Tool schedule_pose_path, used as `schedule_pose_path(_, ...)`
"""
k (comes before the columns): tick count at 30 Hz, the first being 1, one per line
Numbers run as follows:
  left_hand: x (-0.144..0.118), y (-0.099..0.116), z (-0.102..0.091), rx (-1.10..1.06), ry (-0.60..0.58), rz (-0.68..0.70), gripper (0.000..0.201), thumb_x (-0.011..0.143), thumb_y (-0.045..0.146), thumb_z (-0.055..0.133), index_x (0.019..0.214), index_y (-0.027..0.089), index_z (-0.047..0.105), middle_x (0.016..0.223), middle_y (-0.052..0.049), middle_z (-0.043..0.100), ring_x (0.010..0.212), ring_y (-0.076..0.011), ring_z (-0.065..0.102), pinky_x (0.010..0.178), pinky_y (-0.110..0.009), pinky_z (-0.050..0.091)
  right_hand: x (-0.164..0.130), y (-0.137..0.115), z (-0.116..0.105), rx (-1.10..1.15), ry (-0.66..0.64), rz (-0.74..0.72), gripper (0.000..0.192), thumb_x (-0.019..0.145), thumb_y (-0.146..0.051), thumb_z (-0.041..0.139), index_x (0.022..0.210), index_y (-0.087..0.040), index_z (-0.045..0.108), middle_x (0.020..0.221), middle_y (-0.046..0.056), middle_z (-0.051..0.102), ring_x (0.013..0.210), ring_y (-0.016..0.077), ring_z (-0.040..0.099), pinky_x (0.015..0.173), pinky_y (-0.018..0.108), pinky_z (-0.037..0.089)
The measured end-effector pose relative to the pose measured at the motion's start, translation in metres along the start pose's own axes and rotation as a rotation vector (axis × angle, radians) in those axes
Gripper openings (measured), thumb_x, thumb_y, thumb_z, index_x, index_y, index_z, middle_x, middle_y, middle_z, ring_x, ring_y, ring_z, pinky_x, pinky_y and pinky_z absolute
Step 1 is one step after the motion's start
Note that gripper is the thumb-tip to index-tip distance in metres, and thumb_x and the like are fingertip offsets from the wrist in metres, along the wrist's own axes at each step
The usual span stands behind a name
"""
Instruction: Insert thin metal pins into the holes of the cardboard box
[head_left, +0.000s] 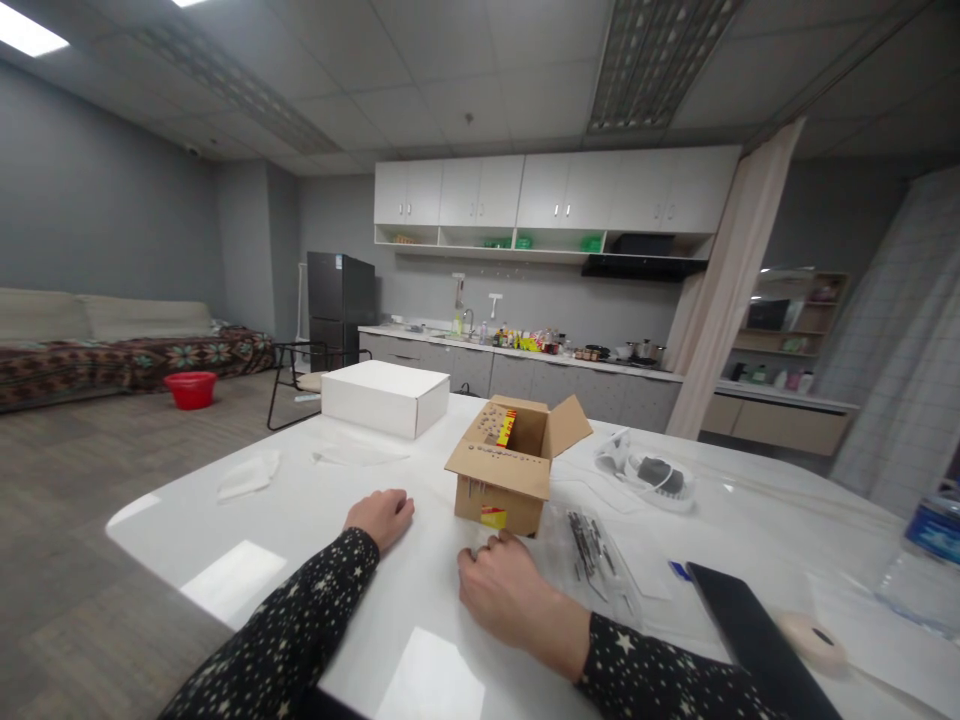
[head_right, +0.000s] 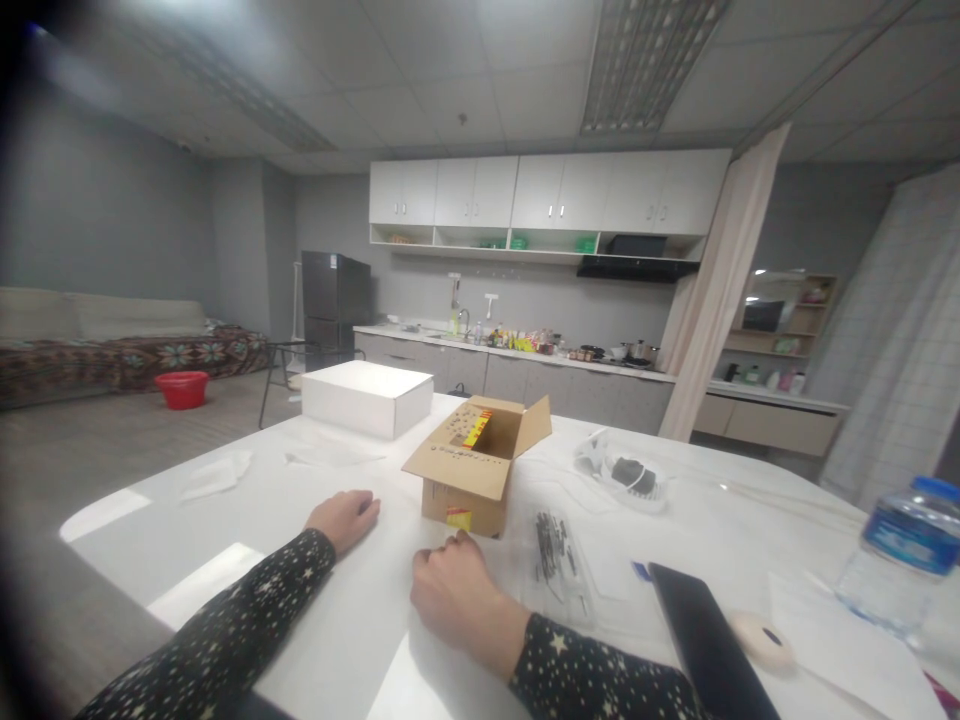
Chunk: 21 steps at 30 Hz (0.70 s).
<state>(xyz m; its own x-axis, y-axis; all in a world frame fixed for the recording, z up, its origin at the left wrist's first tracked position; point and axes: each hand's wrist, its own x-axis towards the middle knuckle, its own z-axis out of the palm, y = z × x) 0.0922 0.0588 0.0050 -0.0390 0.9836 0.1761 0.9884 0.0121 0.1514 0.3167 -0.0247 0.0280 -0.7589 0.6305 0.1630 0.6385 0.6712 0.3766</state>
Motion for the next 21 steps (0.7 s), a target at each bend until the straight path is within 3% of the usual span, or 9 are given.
schedule_pose_path(3,0.006,0.004,0.000,-0.015,0.009,-0.001,0.039,0.091,0.042,0.034,0.081,0.022,0.066,0.088,-0.011,0.072,0.087,-0.0257,0.067,0.072,-0.033,0.043,0.005,0.016,-0.002,-0.042,-0.030,-0.080,0.016,0.088,-0.010,0.047,0.080,-0.016,0.059,0.078,0.008,0.066,0.054,0.0218,0.062,0.051,0.037,0.047)
schedule_pose_path(6,0.010,0.009,0.001,-0.024,0.020,-0.008,0.039,0.092,0.041,0.034,0.079,0.022,0.066,0.088,-0.010,0.072,0.085,-0.0250,0.066,0.071,-0.032,0.041,0.007,0.029,-0.002,-0.075,-0.043,-0.089,0.007,0.088,-0.016,0.053,0.094,-0.015,0.058,0.075,0.007,0.066,0.056,0.0231,0.064,0.050,0.035,0.047)
schedule_pose_path(9,0.015,0.018,0.006,-0.012,0.022,-0.005,0.039,0.092,0.041,0.035,0.077,0.022,0.064,0.087,-0.009,0.072,0.085,-0.0242,0.066,0.069,-0.031,0.039,0.003,0.042,0.006,-0.071,-0.025,-0.071,0.017,0.086,-0.020,0.061,0.101,-0.015,0.055,0.072,0.008,0.066,0.061,0.0239,0.066,0.052,0.033,0.049)
schedule_pose_path(15,0.024,0.037,0.015,-0.003,0.018,0.025,0.039,0.093,0.041,0.033,0.073,0.022,0.061,0.083,-0.009,0.072,0.082,-0.0236,0.065,0.066,-0.030,0.035,-0.010,0.072,0.029,0.108,0.039,-0.069,0.008,0.082,-0.017,0.058,0.090,-0.016,0.057,0.075,0.008,0.068,0.066,0.0258,0.067,0.059,0.035,0.051)
schedule_pose_path(21,0.027,0.040,0.016,-0.018,0.010,0.027,0.039,0.093,0.042,0.033,0.071,0.021,0.058,0.083,-0.008,0.071,0.082,-0.0226,0.064,0.066,-0.029,0.033,-0.015,0.097,0.010,0.297,-0.059,-0.002,0.014,0.088,-0.020,0.049,0.089,-0.016,0.062,0.084,0.010,0.069,0.075,0.0233,0.066,0.067,0.033,0.050)
